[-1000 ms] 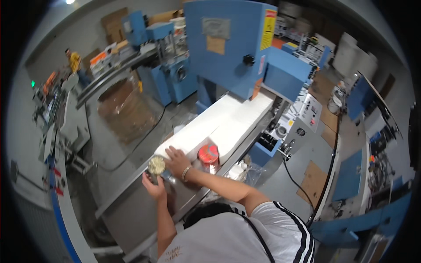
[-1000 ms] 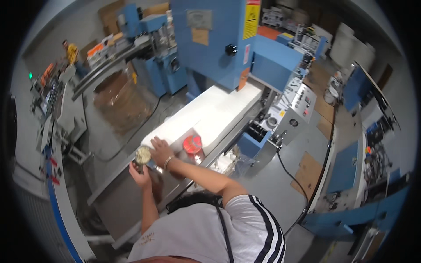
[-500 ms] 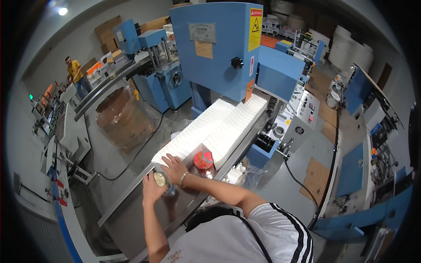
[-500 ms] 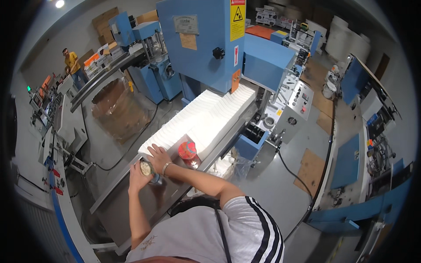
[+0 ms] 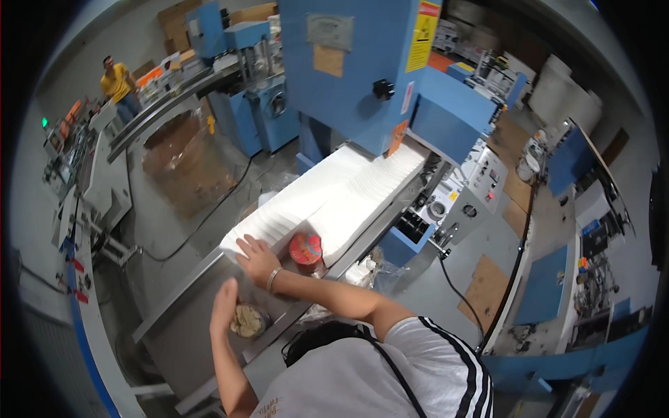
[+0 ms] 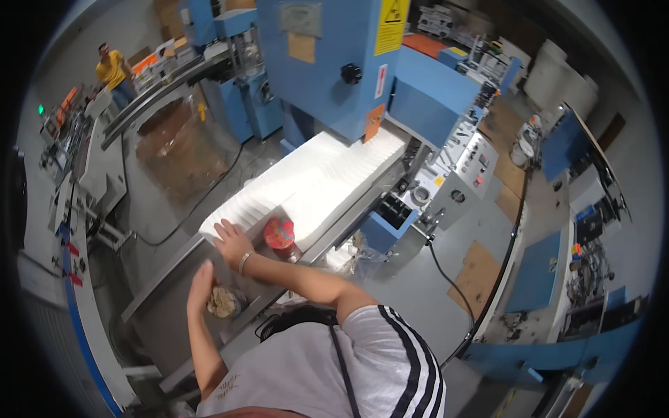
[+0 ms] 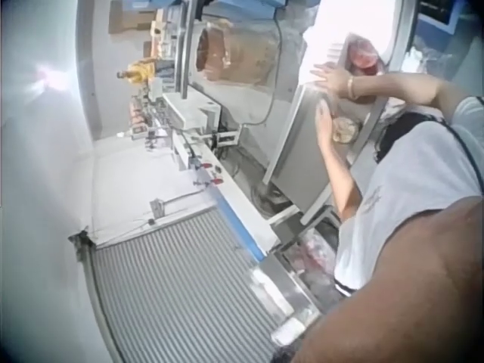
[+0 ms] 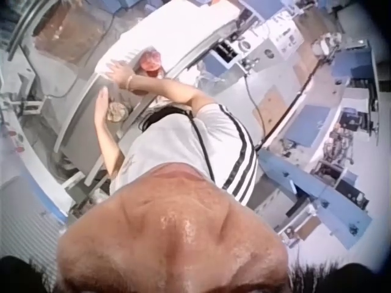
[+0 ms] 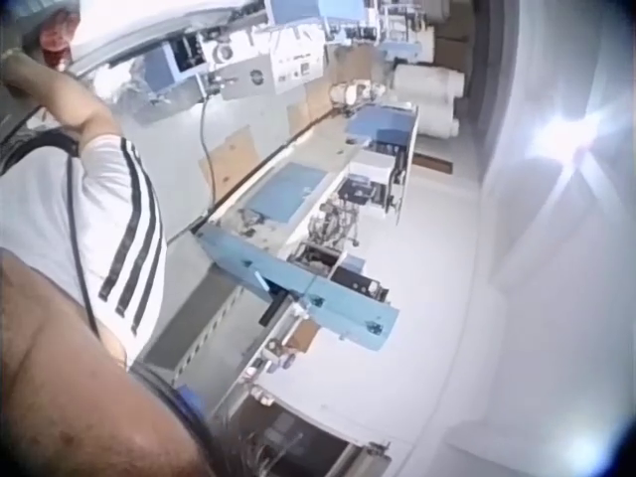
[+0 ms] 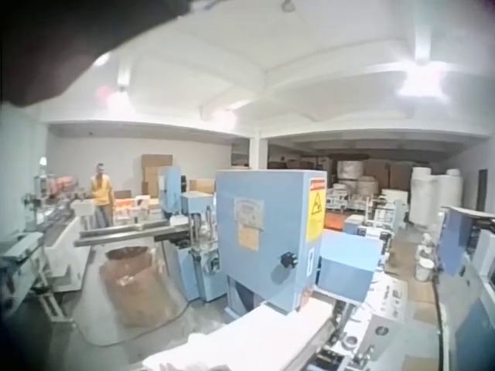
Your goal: Transferring stacks of folded paper napkins from an industrial production machine onto a moving conveyor belt for packaging.
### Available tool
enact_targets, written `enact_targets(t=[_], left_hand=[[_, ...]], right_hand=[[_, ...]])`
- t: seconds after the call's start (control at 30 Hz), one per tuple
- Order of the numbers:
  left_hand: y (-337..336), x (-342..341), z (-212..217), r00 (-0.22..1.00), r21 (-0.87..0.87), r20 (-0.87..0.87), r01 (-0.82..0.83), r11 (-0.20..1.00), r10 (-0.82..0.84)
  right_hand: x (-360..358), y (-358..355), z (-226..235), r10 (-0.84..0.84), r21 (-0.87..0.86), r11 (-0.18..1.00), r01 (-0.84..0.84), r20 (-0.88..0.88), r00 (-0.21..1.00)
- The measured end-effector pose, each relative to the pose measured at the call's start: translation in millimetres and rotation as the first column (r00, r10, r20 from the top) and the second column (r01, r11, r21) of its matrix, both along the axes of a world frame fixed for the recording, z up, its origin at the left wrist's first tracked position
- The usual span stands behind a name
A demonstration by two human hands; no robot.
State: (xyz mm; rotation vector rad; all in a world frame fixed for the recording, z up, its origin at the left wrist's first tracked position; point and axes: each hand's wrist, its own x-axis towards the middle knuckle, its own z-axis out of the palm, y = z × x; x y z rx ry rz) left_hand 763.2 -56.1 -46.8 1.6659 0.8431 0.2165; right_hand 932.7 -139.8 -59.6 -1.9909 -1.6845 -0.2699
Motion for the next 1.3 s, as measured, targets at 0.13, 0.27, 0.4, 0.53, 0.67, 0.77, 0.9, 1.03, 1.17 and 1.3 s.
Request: enact_targets(t=[0.13, 0.27, 0.4, 0.53, 0.67, 0.77, 0.9, 1.03, 1.17, 1.3], left_hand=[[25.0, 57.2, -0.3, 0.955, -0.433, 0.068, -0.232, 0.871, 0.288], [38.2, 87.0, -6.9, 0.963, -0.511, 0.076, -0.184, 0.839, 0.258], [21.8, 92.8, 9.2, 0.958, -0.355, -0.025, -0.275, 0.893, 0.285], [30.3, 101.5, -7.9, 0.928, -0.375, -0.001, -0.345, 0.860, 0.372], [5.6, 122.0, 11.7, 0.899, -0.334, 0.000, -0.414, 0.847, 0.439], [8.6, 122.7, -5.1, 0.910, -0.234, -0.011, -0.406, 0.883, 0.415], [4.1, 122.9, 6.3, 0.915, -0.331, 0.076, -0.351, 0.876, 0.396], [-2.2, 124.3, 17.6, 0.925, -0.239, 0.026, -0.363, 0.901, 0.380], [-1.6, 122.7, 21.8, 0.930, -0.253, -0.004, -0.356, 0.900, 0.367], [-5.9, 124.4, 33.3, 0.923, -0.252, -0.045, -0.381, 0.890, 0.383]], right_hand=[[5.4, 3.3, 4.0, -0.009, -0.081, 0.997, 0.011, 0.016, 1.000], [13.1, -25.1, 30.4, 0.165, 0.104, 0.982, -0.159, -0.055, 0.985], [42.9, -63.9, 50.6, 0.254, 0.112, 0.965, -0.237, -0.180, 0.950], [95.6, -98.7, 63.9, 0.210, 0.279, 0.948, -0.153, -0.189, 0.959], [154.5, -126.3, 70.2, 0.018, 0.248, 0.968, 0.032, -0.200, 0.980], [196.7, -134.7, 71.3, -0.129, 0.147, 0.976, 0.160, -0.201, 0.971], [259.4, -132.6, 69.7, -0.250, 0.148, 0.952, 0.268, -0.127, 0.960], [305.8, -112.6, 53.4, -0.363, 0.149, 0.919, 0.364, -0.034, 0.931], [326.9, -88.0, 43.6, -0.600, -0.023, 0.800, 0.599, -0.020, 0.800], [322.6, -78.6, 51.4, -0.648, -0.102, 0.761, 0.641, -0.067, 0.759]])
